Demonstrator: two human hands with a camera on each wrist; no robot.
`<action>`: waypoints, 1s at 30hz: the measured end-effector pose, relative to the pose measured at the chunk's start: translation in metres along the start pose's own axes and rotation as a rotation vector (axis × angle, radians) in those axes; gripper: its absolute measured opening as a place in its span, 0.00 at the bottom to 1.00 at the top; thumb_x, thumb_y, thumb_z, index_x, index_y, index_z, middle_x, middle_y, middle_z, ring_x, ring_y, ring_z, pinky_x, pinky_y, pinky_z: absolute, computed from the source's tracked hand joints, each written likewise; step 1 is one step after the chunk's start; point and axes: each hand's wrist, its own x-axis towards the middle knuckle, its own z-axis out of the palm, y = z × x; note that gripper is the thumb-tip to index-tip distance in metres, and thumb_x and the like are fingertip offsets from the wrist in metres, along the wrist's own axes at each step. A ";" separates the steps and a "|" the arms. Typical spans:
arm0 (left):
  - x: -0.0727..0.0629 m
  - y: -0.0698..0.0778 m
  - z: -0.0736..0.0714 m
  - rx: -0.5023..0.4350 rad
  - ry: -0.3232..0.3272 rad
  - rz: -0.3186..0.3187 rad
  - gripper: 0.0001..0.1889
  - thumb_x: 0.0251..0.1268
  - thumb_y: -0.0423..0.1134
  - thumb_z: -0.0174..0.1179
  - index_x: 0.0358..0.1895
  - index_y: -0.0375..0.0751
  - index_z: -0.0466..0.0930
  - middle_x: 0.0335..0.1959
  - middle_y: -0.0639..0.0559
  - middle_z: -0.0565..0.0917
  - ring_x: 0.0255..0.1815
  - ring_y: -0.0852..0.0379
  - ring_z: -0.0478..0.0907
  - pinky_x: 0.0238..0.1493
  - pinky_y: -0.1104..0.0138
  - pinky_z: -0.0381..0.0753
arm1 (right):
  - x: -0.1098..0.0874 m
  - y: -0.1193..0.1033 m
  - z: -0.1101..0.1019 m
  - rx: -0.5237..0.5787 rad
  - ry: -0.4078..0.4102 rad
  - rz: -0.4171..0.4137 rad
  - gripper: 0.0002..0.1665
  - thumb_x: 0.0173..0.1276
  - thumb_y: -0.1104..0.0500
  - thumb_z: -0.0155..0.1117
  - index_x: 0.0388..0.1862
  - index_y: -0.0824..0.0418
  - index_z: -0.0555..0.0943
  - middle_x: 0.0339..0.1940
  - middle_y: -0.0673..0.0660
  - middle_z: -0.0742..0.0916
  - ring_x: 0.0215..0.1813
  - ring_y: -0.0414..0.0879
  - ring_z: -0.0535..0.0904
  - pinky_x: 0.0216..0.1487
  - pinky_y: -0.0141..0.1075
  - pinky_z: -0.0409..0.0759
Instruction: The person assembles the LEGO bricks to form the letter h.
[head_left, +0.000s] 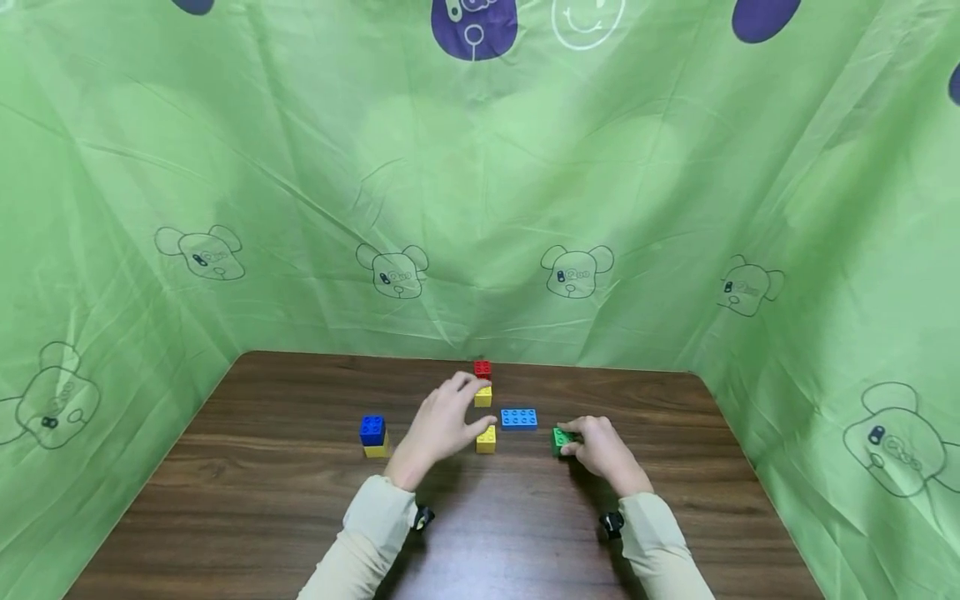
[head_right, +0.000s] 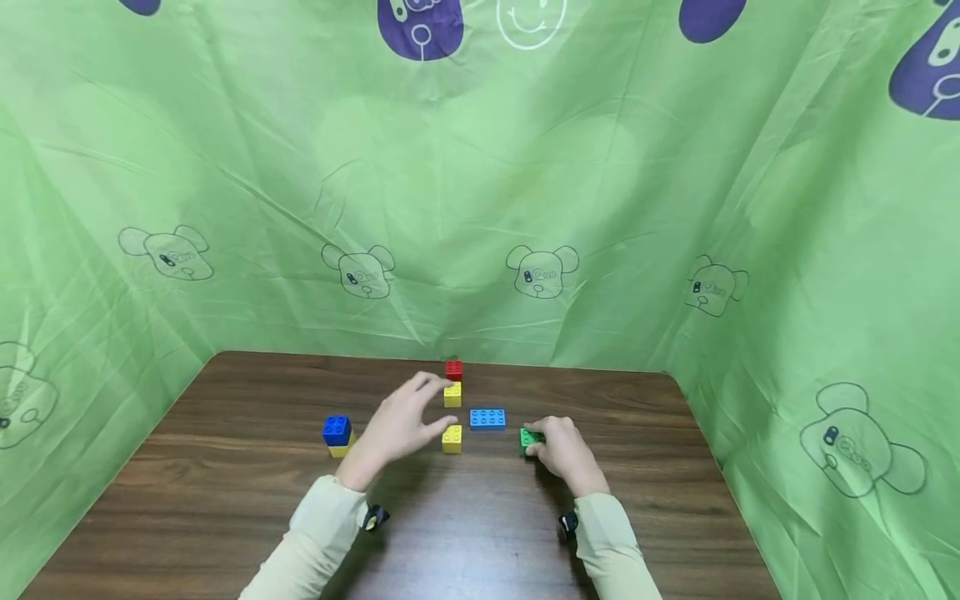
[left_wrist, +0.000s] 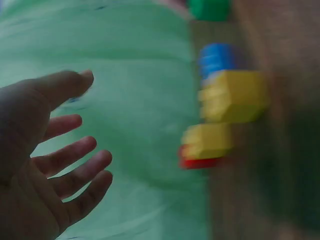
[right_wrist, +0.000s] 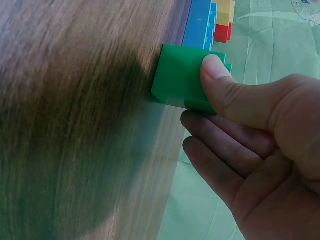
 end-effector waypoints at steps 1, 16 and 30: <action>0.000 -0.003 0.008 -0.004 -0.033 -0.018 0.30 0.65 0.53 0.69 0.67 0.48 0.75 0.59 0.47 0.79 0.56 0.48 0.80 0.57 0.51 0.80 | 0.000 0.000 0.000 0.002 -0.003 0.000 0.23 0.60 0.62 0.76 0.55 0.62 0.87 0.52 0.63 0.89 0.56 0.57 0.85 0.52 0.50 0.85; -0.007 -0.024 0.068 -0.047 -0.189 -0.113 0.23 0.59 0.48 0.74 0.54 0.41 0.83 0.46 0.50 0.82 0.44 0.53 0.81 0.48 0.55 0.82 | 0.003 0.001 0.002 0.013 -0.005 0.017 0.23 0.60 0.61 0.77 0.55 0.61 0.87 0.53 0.62 0.89 0.57 0.57 0.84 0.53 0.50 0.84; -0.017 -0.022 0.076 -0.129 -0.129 -0.113 0.19 0.61 0.45 0.73 0.52 0.43 0.83 0.47 0.52 0.82 0.47 0.53 0.82 0.50 0.55 0.83 | 0.005 0.009 0.000 0.054 -0.043 0.022 0.22 0.60 0.59 0.77 0.54 0.58 0.87 0.53 0.59 0.89 0.57 0.55 0.84 0.54 0.50 0.83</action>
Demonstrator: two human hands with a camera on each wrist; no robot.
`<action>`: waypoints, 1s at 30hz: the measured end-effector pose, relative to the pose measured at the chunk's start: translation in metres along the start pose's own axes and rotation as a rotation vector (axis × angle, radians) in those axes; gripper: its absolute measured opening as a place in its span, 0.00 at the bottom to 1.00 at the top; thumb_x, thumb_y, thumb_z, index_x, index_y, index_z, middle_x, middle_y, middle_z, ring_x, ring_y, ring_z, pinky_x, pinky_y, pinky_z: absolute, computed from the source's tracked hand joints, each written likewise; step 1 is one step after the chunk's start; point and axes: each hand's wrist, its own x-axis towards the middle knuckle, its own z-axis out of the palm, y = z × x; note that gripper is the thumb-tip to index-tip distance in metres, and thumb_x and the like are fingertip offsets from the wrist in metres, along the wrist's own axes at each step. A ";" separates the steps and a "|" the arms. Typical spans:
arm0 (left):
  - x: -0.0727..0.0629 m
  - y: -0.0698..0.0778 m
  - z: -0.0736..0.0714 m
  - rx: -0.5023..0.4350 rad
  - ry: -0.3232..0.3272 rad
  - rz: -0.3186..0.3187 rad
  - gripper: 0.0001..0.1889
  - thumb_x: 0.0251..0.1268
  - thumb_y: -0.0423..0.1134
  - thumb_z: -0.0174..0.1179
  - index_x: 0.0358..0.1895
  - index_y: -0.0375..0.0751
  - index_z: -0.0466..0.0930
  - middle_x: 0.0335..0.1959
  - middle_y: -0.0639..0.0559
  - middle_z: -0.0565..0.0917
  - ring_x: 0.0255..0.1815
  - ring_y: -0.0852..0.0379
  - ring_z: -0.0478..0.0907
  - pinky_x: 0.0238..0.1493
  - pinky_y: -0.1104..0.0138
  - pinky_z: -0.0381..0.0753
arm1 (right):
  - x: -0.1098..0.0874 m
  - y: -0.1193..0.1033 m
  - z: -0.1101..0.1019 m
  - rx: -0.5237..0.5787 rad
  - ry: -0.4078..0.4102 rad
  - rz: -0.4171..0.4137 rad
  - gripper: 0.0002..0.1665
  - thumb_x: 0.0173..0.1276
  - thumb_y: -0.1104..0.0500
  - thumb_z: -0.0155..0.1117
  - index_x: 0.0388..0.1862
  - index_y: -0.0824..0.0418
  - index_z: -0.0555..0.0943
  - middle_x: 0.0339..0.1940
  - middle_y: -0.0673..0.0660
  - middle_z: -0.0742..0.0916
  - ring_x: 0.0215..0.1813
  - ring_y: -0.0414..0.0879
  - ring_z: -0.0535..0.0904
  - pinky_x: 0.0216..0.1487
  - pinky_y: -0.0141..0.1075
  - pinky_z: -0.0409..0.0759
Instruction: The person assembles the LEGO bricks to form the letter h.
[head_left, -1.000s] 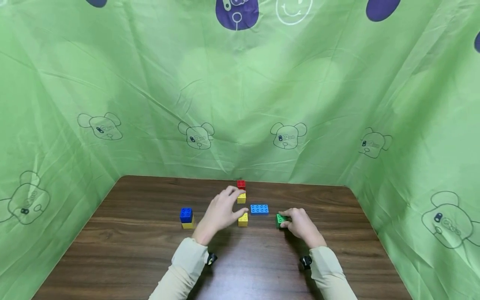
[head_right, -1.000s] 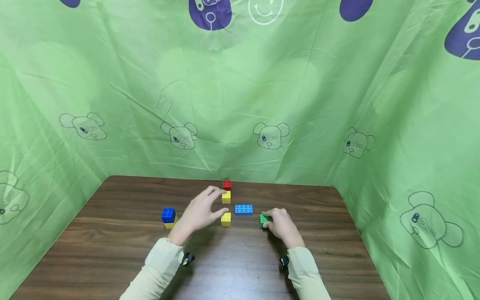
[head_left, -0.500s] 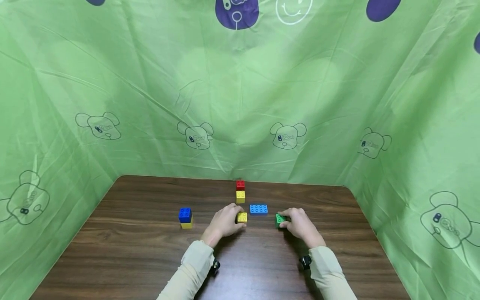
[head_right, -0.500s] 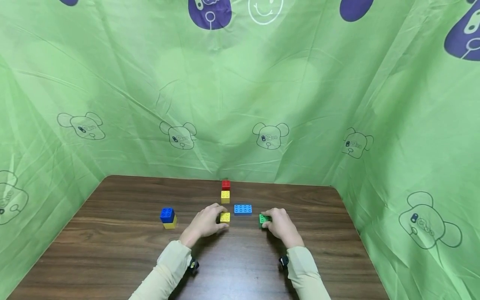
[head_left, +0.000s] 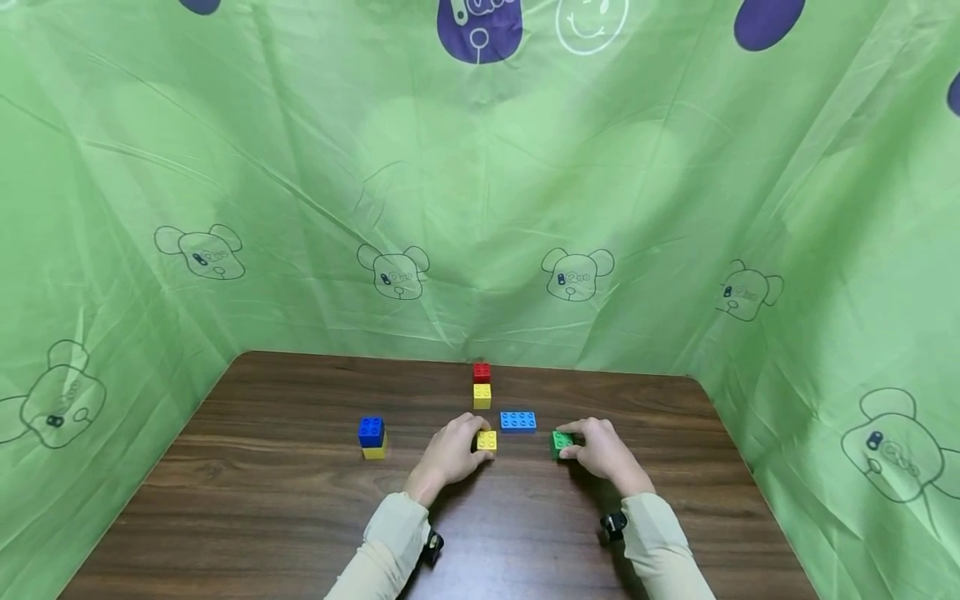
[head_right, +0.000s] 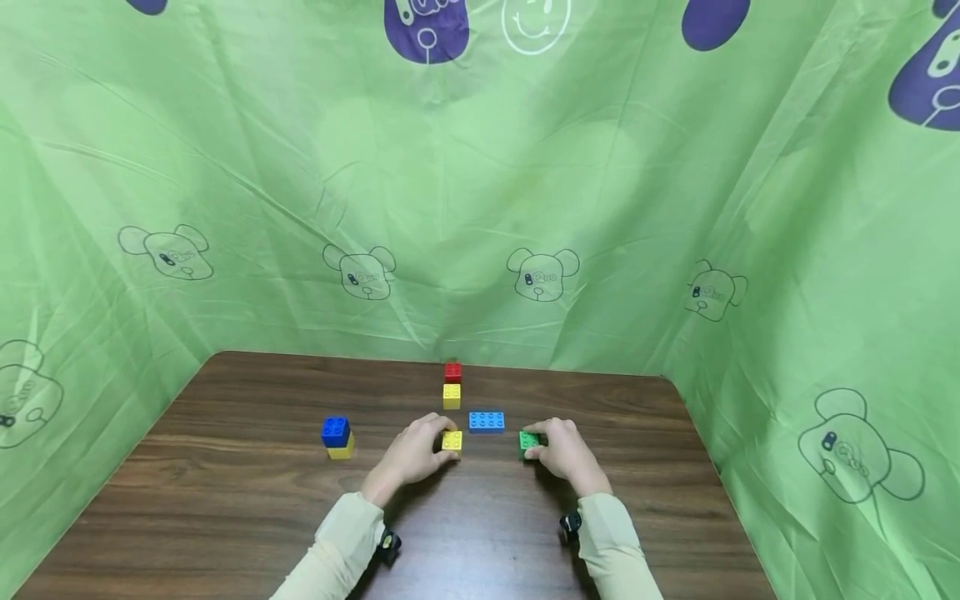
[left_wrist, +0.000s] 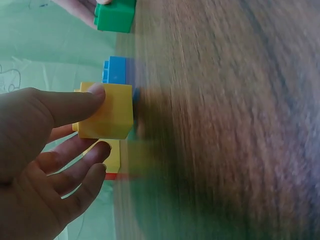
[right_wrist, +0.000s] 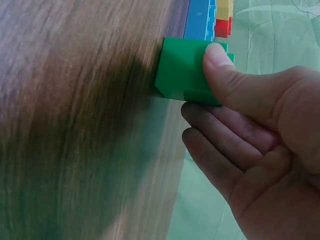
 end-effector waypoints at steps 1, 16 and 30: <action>-0.001 0.001 -0.001 -0.003 0.001 0.001 0.19 0.61 0.45 0.73 0.52 0.44 0.83 0.48 0.52 0.83 0.48 0.53 0.82 0.50 0.55 0.83 | 0.000 0.000 0.000 0.003 -0.001 -0.002 0.21 0.60 0.59 0.77 0.54 0.58 0.88 0.52 0.58 0.89 0.57 0.55 0.84 0.54 0.50 0.83; -0.017 0.023 -0.016 -0.018 0.023 0.063 0.18 0.64 0.47 0.71 0.54 0.46 0.82 0.51 0.54 0.83 0.53 0.56 0.82 0.56 0.57 0.82 | 0.002 0.002 -0.001 0.017 -0.020 -0.013 0.21 0.61 0.60 0.76 0.54 0.58 0.87 0.51 0.57 0.89 0.55 0.54 0.84 0.54 0.50 0.83; -0.043 0.031 -0.012 -0.007 0.050 0.095 0.18 0.62 0.47 0.72 0.53 0.47 0.83 0.48 0.56 0.84 0.50 0.58 0.81 0.52 0.59 0.83 | 0.000 0.005 0.002 0.014 -0.023 -0.025 0.22 0.63 0.59 0.75 0.56 0.58 0.86 0.53 0.58 0.89 0.57 0.55 0.83 0.56 0.51 0.82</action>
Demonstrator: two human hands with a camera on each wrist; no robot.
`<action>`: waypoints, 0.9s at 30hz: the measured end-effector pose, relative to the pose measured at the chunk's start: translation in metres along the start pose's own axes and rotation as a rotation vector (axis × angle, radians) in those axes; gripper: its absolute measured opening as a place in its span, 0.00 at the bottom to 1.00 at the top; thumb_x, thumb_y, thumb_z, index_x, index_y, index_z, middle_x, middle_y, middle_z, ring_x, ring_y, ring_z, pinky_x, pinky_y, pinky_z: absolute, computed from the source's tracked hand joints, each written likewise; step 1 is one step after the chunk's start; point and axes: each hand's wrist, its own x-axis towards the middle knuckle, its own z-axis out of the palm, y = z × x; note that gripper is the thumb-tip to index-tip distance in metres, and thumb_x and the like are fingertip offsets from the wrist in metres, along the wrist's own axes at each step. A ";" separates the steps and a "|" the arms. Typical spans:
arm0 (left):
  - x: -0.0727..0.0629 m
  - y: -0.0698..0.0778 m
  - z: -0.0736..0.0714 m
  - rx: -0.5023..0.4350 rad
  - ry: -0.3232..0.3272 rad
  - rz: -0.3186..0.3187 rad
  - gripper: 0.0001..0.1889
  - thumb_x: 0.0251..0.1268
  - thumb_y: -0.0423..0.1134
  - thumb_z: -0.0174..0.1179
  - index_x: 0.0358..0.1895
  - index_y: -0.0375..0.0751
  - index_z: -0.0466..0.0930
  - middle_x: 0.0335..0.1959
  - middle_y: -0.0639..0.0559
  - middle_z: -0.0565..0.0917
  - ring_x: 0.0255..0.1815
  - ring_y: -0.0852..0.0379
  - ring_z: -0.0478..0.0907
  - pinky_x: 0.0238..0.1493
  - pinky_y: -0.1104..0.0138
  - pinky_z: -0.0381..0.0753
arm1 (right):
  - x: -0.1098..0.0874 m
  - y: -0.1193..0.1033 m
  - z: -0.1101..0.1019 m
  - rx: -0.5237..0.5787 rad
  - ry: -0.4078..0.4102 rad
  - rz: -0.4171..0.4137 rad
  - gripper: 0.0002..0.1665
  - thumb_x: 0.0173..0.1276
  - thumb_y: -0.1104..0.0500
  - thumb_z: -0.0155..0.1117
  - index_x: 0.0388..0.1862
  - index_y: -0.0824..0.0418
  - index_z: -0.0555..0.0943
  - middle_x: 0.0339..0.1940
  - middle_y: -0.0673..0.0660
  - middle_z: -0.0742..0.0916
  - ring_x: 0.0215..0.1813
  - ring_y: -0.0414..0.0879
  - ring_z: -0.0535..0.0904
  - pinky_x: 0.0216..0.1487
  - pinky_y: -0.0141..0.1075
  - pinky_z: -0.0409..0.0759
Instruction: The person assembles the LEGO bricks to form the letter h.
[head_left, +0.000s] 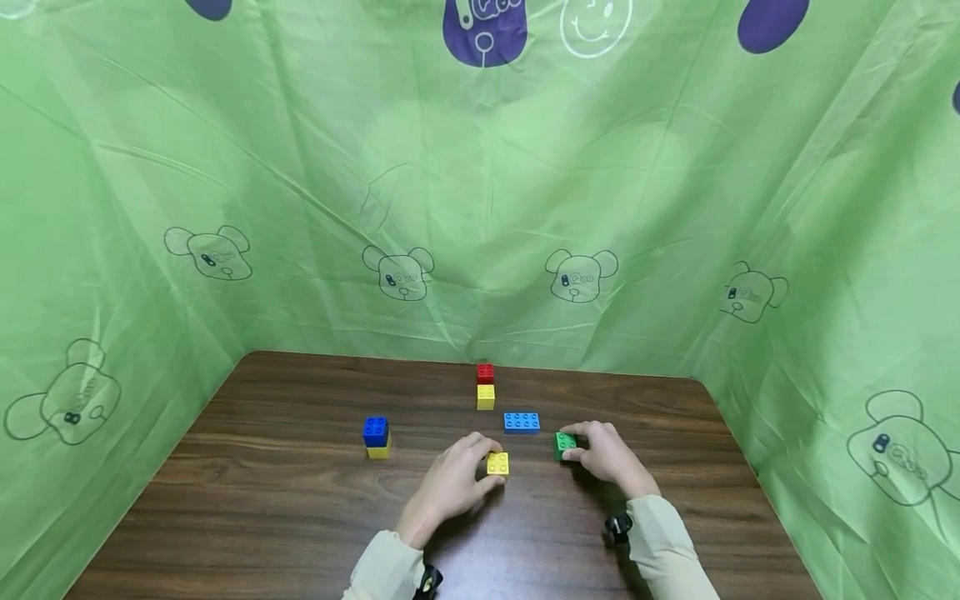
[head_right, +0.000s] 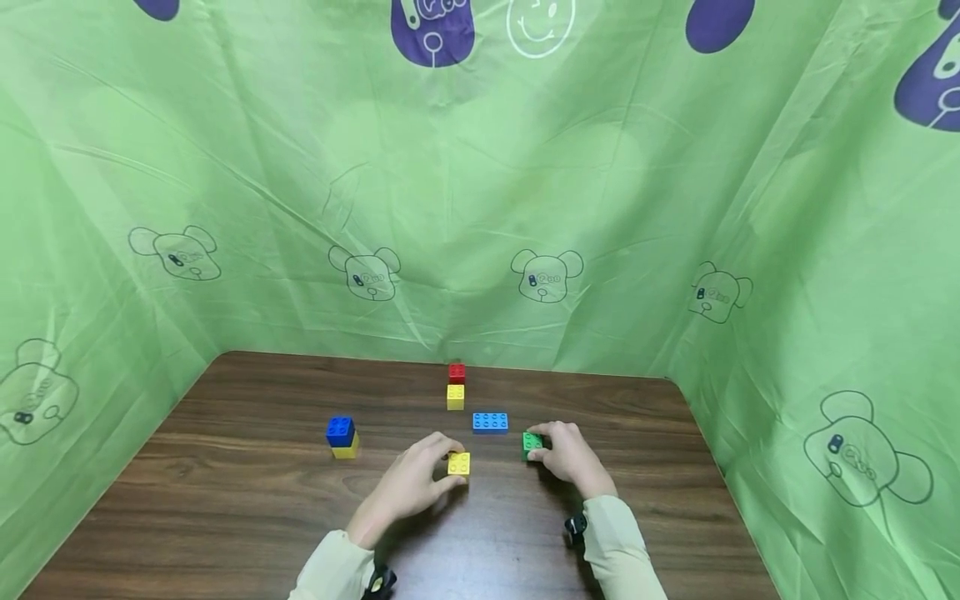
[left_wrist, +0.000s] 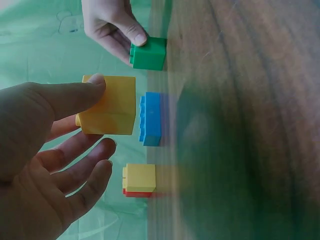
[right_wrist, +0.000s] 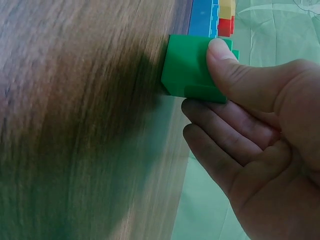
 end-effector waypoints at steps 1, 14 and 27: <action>-0.002 0.000 0.001 -0.004 -0.003 -0.005 0.18 0.62 0.47 0.72 0.52 0.47 0.83 0.48 0.56 0.83 0.49 0.58 0.81 0.52 0.59 0.83 | 0.000 0.000 0.000 0.000 0.002 -0.001 0.22 0.63 0.59 0.76 0.56 0.58 0.86 0.53 0.58 0.89 0.57 0.55 0.83 0.56 0.51 0.82; -0.026 0.013 0.024 -0.004 -0.035 0.045 0.19 0.60 0.46 0.73 0.52 0.47 0.83 0.47 0.59 0.83 0.47 0.62 0.81 0.50 0.64 0.83 | -0.002 0.000 0.002 -0.004 -0.002 0.013 0.24 0.64 0.59 0.74 0.59 0.59 0.85 0.56 0.59 0.88 0.60 0.58 0.82 0.58 0.53 0.81; -0.038 0.030 0.041 -0.049 -0.047 0.068 0.19 0.59 0.47 0.73 0.52 0.48 0.84 0.46 0.60 0.83 0.46 0.66 0.79 0.48 0.69 0.81 | -0.006 0.001 0.004 0.027 -0.004 0.024 0.24 0.66 0.59 0.73 0.61 0.59 0.83 0.59 0.60 0.86 0.63 0.60 0.80 0.59 0.55 0.80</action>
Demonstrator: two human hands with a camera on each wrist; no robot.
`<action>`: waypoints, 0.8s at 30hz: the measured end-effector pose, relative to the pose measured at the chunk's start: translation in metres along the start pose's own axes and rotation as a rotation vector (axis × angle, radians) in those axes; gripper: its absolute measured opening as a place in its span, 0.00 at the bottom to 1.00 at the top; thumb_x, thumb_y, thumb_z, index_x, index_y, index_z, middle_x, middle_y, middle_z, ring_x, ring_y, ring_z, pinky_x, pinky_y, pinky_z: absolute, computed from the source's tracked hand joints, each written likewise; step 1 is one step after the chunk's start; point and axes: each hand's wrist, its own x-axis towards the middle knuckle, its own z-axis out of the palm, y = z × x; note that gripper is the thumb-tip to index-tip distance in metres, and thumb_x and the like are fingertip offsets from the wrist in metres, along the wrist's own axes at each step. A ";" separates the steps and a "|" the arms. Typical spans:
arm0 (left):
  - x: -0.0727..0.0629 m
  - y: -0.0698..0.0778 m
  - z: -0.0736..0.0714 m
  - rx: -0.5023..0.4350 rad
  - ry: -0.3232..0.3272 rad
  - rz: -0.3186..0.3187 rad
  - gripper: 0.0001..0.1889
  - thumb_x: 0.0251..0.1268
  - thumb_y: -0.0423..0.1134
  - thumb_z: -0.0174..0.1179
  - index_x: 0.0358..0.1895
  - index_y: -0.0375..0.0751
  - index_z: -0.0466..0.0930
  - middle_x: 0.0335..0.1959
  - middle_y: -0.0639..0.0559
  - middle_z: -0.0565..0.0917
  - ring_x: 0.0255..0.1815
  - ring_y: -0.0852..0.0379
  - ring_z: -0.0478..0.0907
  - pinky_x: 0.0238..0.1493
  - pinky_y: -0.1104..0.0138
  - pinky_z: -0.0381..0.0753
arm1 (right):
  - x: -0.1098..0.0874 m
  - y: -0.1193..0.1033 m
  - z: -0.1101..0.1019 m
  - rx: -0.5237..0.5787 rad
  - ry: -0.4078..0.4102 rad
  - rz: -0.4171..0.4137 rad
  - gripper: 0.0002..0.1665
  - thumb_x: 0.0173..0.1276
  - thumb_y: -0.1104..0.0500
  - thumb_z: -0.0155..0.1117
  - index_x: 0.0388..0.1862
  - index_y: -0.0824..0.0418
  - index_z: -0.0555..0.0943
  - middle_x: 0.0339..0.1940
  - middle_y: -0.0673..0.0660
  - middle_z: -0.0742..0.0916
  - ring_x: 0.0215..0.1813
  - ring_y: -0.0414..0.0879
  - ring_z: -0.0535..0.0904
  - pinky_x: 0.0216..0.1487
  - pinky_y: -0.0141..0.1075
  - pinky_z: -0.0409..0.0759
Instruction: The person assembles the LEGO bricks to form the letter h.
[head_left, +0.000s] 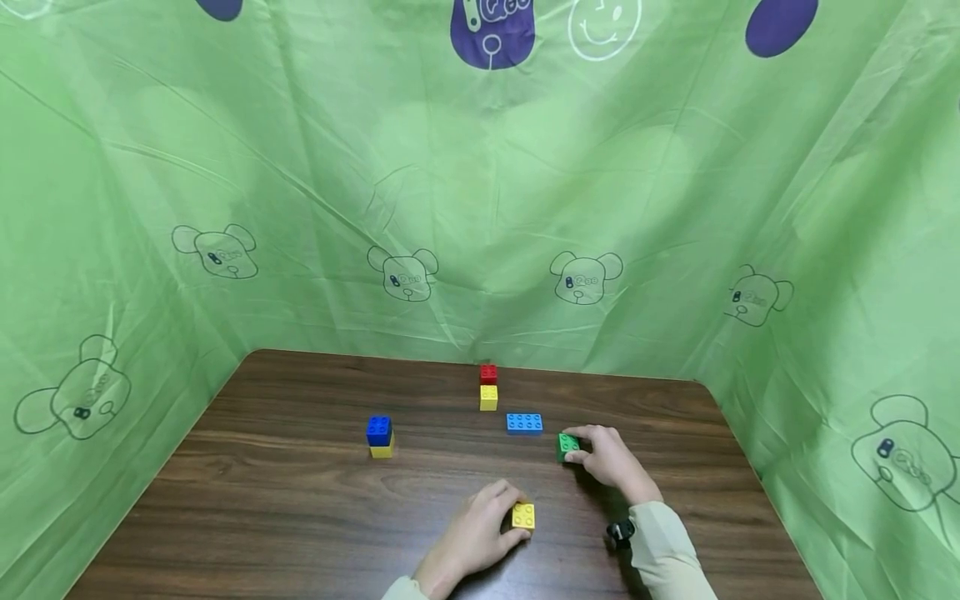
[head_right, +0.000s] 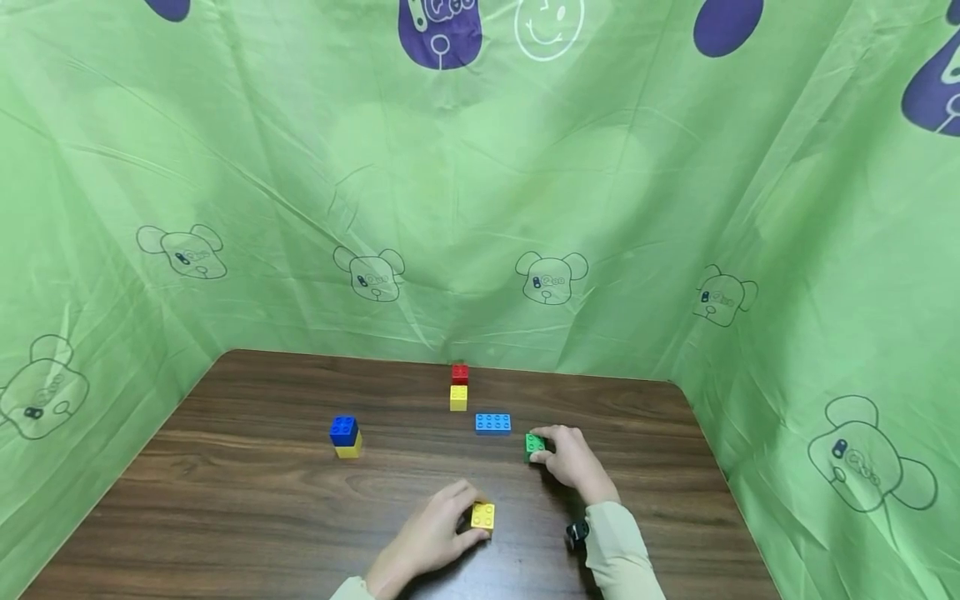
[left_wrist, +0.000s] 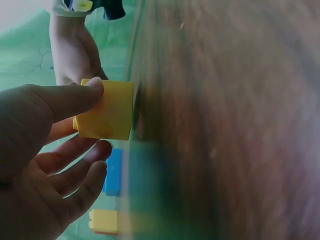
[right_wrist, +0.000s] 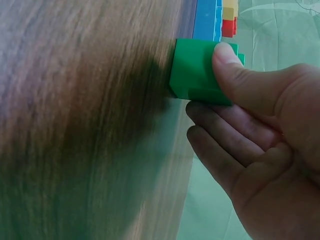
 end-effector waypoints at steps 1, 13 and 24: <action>0.000 0.001 0.002 -0.001 -0.003 -0.006 0.19 0.59 0.47 0.74 0.52 0.48 0.84 0.46 0.60 0.83 0.47 0.66 0.79 0.48 0.69 0.81 | 0.000 0.000 0.000 0.000 0.000 -0.005 0.24 0.66 0.59 0.72 0.61 0.60 0.83 0.59 0.60 0.86 0.63 0.59 0.80 0.59 0.55 0.80; 0.003 -0.004 0.011 0.021 -0.010 -0.036 0.19 0.54 0.49 0.77 0.47 0.47 0.85 0.42 0.62 0.83 0.43 0.67 0.77 0.46 0.70 0.80 | -0.003 0.001 0.003 -0.042 0.034 -0.046 0.23 0.65 0.60 0.73 0.60 0.62 0.84 0.56 0.62 0.87 0.58 0.57 0.83 0.55 0.53 0.82; 0.006 -0.009 0.010 -0.076 -0.073 -0.110 0.20 0.50 0.48 0.79 0.45 0.46 0.85 0.41 0.62 0.83 0.41 0.67 0.78 0.43 0.69 0.80 | -0.007 0.004 0.003 -0.080 0.072 -0.075 0.26 0.66 0.57 0.73 0.62 0.62 0.82 0.56 0.62 0.87 0.53 0.55 0.84 0.52 0.51 0.83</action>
